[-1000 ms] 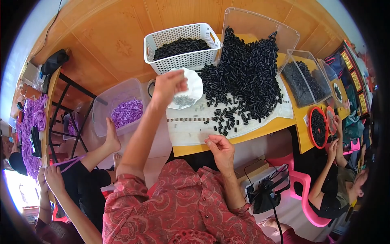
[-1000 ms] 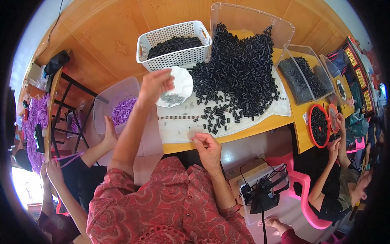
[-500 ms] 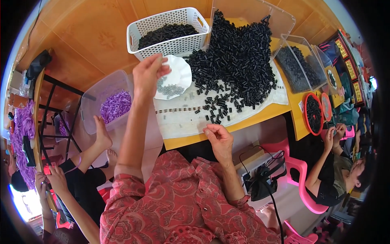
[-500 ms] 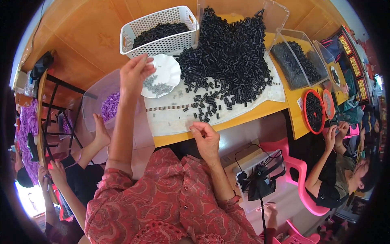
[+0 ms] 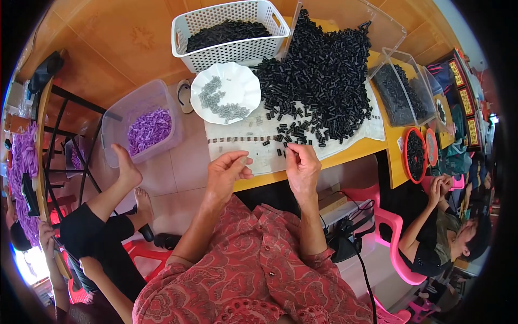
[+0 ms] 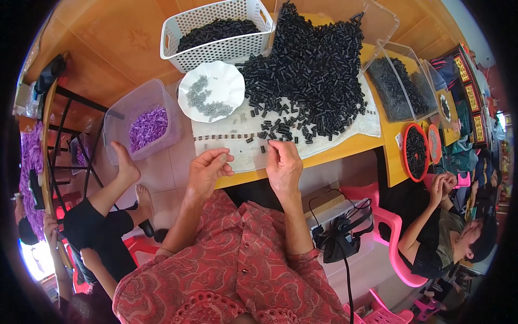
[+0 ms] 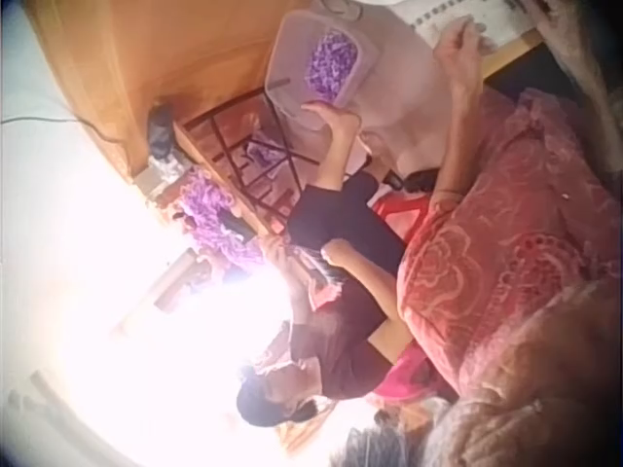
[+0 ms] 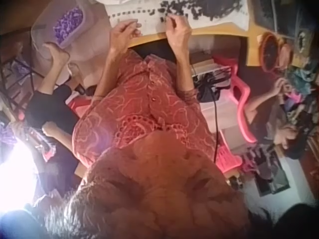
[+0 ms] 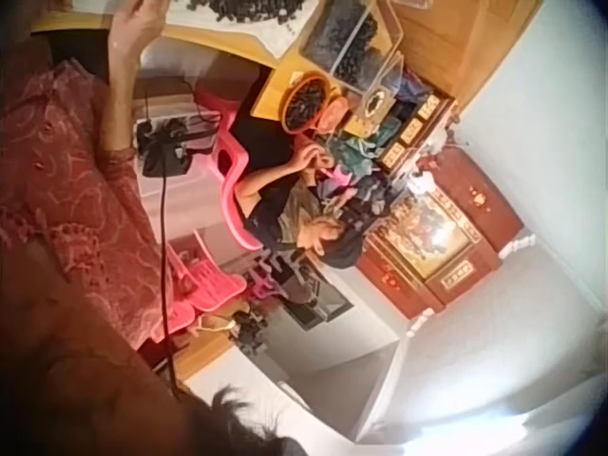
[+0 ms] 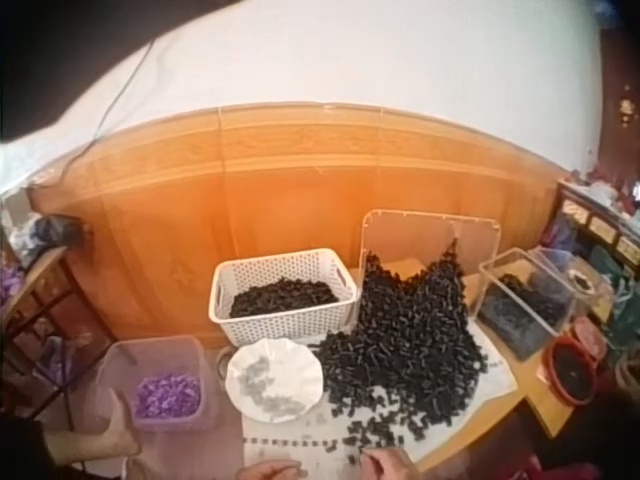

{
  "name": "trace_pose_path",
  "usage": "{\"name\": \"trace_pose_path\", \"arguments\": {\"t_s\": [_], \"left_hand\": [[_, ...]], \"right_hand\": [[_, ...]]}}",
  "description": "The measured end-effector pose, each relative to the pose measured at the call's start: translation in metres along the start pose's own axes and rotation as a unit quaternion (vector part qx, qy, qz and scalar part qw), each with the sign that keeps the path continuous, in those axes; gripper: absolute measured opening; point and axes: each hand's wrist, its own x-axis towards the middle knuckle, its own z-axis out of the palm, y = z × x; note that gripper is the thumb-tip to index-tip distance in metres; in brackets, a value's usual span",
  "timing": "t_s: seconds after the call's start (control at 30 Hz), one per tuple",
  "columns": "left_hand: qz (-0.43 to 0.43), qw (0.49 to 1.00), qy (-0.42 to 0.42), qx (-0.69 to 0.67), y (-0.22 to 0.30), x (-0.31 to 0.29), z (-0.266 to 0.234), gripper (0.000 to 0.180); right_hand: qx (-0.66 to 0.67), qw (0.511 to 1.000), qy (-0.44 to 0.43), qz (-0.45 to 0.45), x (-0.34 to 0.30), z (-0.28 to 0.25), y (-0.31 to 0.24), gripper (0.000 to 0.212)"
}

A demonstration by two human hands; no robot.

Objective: Manually assembling small metal rings into black plastic sleeves at a workbench.

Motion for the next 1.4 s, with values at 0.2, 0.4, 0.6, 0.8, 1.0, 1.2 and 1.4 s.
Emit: {"name": "trace_pose_path", "arguments": {"t_s": [0.2, 0.4, 0.6, 0.8, 1.0, 1.2, 1.4], "left_hand": [[-0.011, 1.0, -0.005, -0.006, -0.011, -0.004, -0.003, 0.02], [-0.02, 1.0, -0.006, -0.005, -0.016, -0.008, -0.003, 0.021], [-0.001, 1.0, -0.006, -0.006, -0.017, -0.011, -0.002, 0.02], [0.103, 0.993, 0.004, 0.061, -0.013, -0.015, 0.002, 0.023], [0.141, 0.988, -0.033, 0.056, -0.016, -0.017, -0.001, 0.024], [0.002, 0.98, -0.059, -0.191, -0.014, -0.014, -0.009, 0.02], [-0.033, 0.955, -0.098, -0.277, -0.017, -0.015, -0.017, 0.02]], "right_hand": [[-0.104, 0.991, -0.031, -0.081, 0.004, 0.022, -0.008, 0.018], [-0.185, 0.975, -0.088, -0.089, 0.009, 0.034, -0.008, 0.018], [-0.046, 0.992, -0.093, -0.066, 0.002, 0.036, -0.007, 0.015], [0.178, 0.962, -0.183, 0.092, -0.015, 0.027, -0.026, 0.008], [0.21, 0.946, -0.219, 0.112, -0.021, 0.025, -0.038, 0.011], [0.294, 0.917, -0.223, 0.153, -0.027, 0.025, -0.047, 0.017], [0.308, 0.912, -0.239, 0.127, -0.028, 0.028, -0.049, 0.018]]}}
